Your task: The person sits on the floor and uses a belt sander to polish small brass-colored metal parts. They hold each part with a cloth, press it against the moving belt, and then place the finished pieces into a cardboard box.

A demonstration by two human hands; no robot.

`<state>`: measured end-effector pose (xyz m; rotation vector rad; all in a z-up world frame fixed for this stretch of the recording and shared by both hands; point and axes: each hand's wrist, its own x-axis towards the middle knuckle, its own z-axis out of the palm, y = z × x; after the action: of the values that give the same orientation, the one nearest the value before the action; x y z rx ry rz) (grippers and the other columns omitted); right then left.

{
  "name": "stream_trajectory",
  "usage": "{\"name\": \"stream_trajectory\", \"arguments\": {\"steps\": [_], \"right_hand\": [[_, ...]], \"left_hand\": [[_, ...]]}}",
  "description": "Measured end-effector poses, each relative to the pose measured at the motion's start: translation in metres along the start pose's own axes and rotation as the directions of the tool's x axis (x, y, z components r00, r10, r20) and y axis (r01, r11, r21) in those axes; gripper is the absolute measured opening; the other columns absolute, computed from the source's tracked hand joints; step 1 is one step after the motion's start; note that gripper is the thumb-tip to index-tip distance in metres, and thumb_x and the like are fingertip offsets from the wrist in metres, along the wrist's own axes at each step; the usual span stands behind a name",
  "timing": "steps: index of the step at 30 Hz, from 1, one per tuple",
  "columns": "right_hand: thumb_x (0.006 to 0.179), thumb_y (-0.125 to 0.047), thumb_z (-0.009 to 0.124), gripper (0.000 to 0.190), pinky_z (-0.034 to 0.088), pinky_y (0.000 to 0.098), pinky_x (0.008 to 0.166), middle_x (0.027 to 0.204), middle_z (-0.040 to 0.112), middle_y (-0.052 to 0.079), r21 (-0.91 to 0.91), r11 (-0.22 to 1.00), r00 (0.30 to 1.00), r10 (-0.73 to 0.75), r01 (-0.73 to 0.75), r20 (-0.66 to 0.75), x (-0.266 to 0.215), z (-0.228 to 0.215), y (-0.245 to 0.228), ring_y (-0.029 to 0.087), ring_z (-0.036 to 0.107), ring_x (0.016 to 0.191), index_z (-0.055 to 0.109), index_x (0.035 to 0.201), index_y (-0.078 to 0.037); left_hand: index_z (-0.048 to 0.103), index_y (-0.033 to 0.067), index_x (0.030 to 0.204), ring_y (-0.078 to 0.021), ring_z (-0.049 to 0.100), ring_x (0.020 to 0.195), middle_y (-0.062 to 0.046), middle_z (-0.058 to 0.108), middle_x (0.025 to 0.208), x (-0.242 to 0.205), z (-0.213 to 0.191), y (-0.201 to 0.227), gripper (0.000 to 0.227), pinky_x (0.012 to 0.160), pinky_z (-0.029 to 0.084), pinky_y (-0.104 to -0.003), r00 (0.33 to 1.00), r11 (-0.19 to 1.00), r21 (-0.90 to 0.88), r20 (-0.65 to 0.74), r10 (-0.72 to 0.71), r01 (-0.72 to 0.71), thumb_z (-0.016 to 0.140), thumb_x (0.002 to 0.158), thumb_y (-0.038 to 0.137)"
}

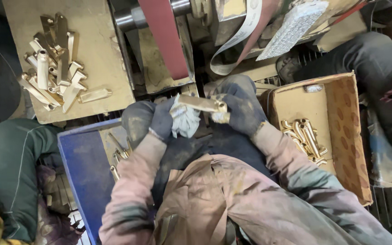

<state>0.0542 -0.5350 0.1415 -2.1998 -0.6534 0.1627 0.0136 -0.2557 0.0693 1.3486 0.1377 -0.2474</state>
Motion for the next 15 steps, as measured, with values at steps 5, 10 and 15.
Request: {"name": "stream_trajectory", "arguments": {"steps": [5,10,15], "right_hand": [[0.084,-0.035,0.088,0.038,0.056,0.0435,0.08,0.093,0.073,0.019,-0.127,0.991,0.996,0.043,-0.053,-0.074,0.031,0.029,0.039,0.036,0.072,0.092,0.073,0.103,-0.006],[0.083,-0.032,0.084,0.039,0.057,0.0408,0.073,0.088,0.075,0.016,0.009,0.973,0.971,0.233,-0.233,-0.052,0.039,0.04,0.05,0.032,0.076,0.082,0.073,0.109,-0.007],[0.082,-0.031,0.086,0.041,0.057,0.0405,0.072,0.092,0.075,0.018,-0.001,0.992,0.982,0.124,-0.126,-0.144,0.049,0.046,0.045,0.034,0.074,0.085,0.074,0.112,-0.005]], "left_hand": [[0.068,-0.0044,0.125,-0.0192,0.072,0.095,-0.012,0.075,0.109,0.061,-0.015,-0.047,0.03,0.083,0.059,-0.031,0.979,0.936,-0.291,0.007,-0.206,0.199,0.063,0.096,0.002],[0.068,-0.0086,0.114,-0.022,0.072,0.094,-0.013,0.073,0.105,0.094,-0.026,-0.103,0.018,0.082,0.058,-0.034,0.989,0.85,-0.51,0.009,-0.147,0.131,0.062,0.102,0.003],[0.071,-0.0056,0.111,-0.0202,0.073,0.098,-0.013,0.075,0.107,0.095,-0.043,-0.12,0.019,0.084,0.058,-0.032,0.918,0.71,0.603,0.102,0.383,-0.363,0.06,0.101,0.006]]}}
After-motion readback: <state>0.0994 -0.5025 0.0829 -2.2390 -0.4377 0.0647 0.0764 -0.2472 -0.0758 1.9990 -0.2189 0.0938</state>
